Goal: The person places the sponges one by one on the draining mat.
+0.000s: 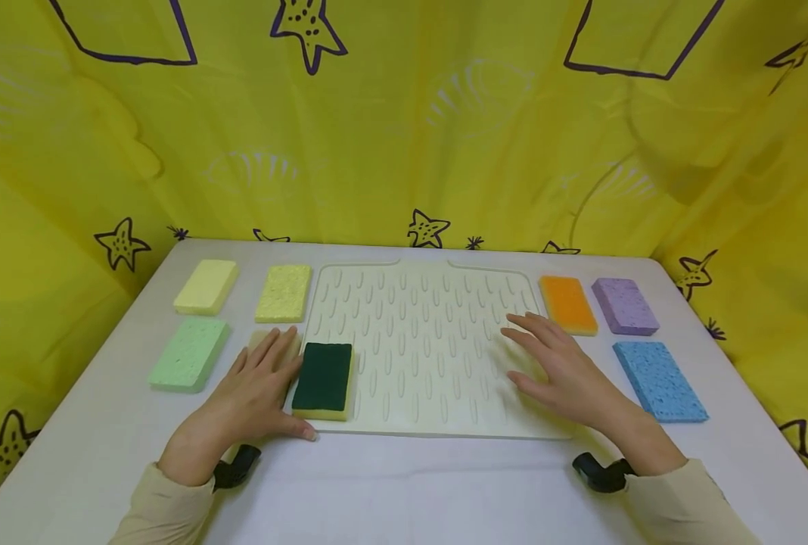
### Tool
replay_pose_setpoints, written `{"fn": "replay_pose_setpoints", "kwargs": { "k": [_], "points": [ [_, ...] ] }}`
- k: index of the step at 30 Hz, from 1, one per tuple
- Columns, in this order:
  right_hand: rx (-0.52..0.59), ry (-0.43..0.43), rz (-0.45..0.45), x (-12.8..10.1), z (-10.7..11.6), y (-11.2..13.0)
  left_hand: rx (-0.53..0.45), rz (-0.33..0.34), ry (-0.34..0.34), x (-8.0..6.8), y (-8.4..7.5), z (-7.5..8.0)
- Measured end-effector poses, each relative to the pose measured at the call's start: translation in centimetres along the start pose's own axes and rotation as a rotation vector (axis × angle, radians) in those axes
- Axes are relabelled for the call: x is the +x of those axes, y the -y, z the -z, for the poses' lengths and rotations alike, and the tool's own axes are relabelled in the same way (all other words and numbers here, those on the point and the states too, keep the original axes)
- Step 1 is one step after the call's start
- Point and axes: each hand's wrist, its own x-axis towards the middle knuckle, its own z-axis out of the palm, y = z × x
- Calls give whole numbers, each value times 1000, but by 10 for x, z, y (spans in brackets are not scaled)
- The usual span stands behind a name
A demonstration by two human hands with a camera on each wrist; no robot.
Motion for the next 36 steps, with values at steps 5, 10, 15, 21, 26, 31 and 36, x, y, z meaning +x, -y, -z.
{"fn": "replay_pose_setpoints", "kwargs": {
  "k": [5,10,15,21,26,31,36],
  "points": [
    [-11,-32,30,-8,7,-11,-1,-2,-2,0,0,0],
    [-28,-63,47,-16,9,-23,1,-4,-6,-2,0,0],
    [-22,-73,46,-26,14,-33,1,-13,-18,-2,-1,-1],
    [-21,-59,12,-38,21,-46,7,-15,-22,-2,-1,0],
    [-22,-50,-21,-47,25,-54,3,-11,-15,-3,0,0],
    [-5,-49,-44,-57,26,-61,3,-20,-27,-2,0,0],
    [-7,-57,-62,-62,29,-68,-3,-21,-27,-2,-1,1]
  ]
}}
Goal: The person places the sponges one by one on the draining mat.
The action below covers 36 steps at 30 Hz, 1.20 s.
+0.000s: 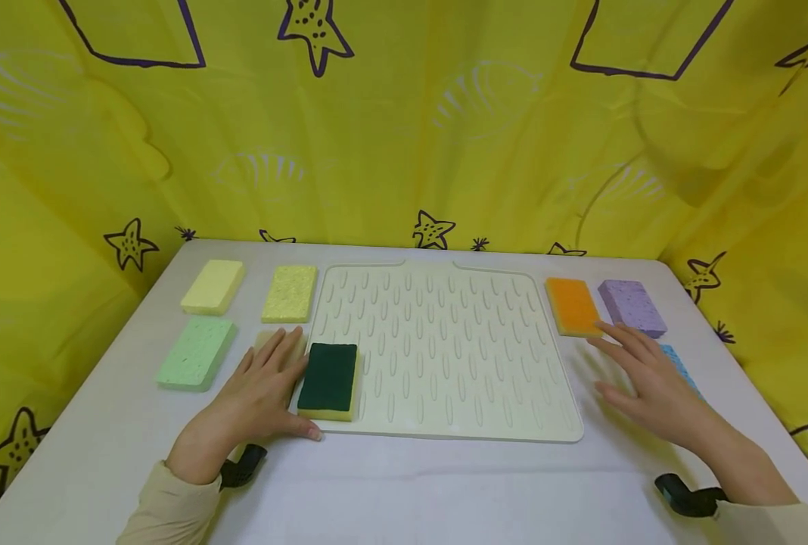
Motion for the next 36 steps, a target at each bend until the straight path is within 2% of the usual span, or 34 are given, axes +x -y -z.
{"fn": "replay_pose_setpoints", "kwargs": {
  "k": [5,11,16,29,36],
  "points": [
    [-30,-10,-5,-4,4,-9,-15,19,24,1,0,0],
    [-80,-32,30,-9,5,-22,-25,22,21,1,0,-1],
    [-84,-22,21,-14,4,-28,-14,26,26,0,1,-1],
    [-97,83,-46,-29,3,-40,-22,26,28,1,1,1],
    [-73,93,-63,-32,4,-46,-23,27,31,2,1,1]
  ]
}}
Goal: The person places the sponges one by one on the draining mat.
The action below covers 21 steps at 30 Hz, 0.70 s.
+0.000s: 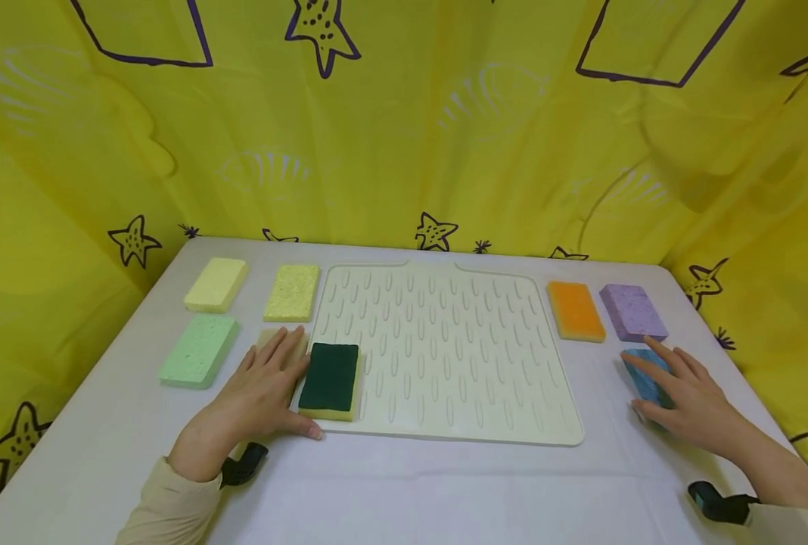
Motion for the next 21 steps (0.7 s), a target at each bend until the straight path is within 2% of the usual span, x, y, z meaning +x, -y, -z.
{"fn": "replay_pose_setpoints", "kwargs": {
  "k": [9,16,21],
  "points": [
    [-5,6,28,0,-6,-7,5,2,-5,-2,0,0],
    [116,95,-44,2,0,-9,-2,4,0,-2,0,0],
    [93,164,-84,4,7,-8,-3,2,-3,-2,0,0]
  ]
}}
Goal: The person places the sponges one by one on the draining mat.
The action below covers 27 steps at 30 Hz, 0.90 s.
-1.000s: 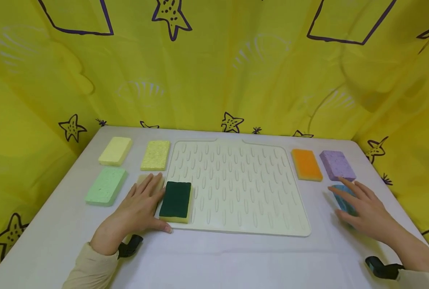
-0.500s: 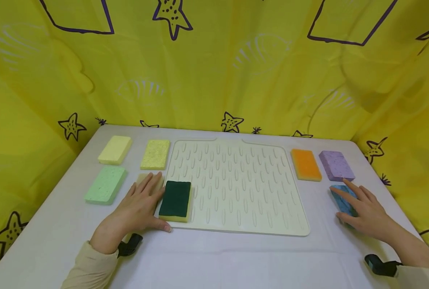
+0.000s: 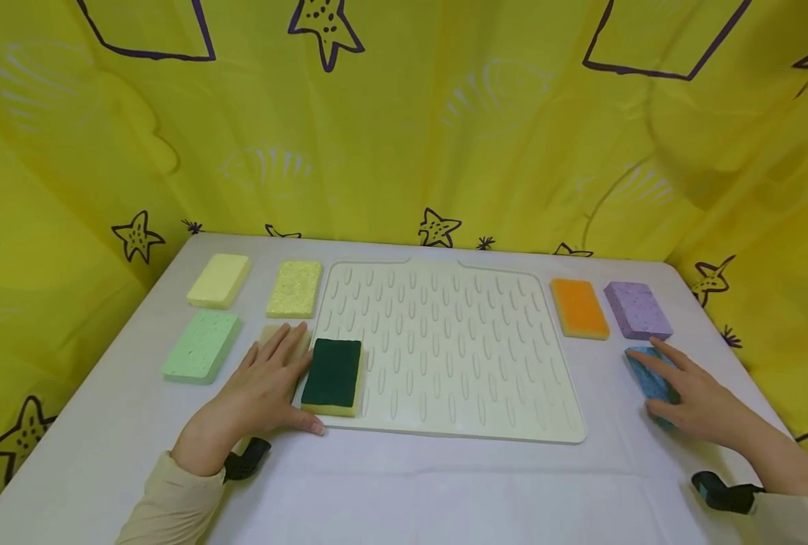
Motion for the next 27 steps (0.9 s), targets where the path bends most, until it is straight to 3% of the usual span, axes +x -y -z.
{"fn": "replay_pose_setpoints", "kwargs": {
  "k": [6,15,27],
  "points": [
    [18,141,-59,2,7,-1,4,0,-3,0,-1,1],
    [76,209,-36,8,12,-7,13,7,11,0,-1,1],
    [-109,133,-92,8,12,0,10,9,13,0,0,1]
  ]
}}
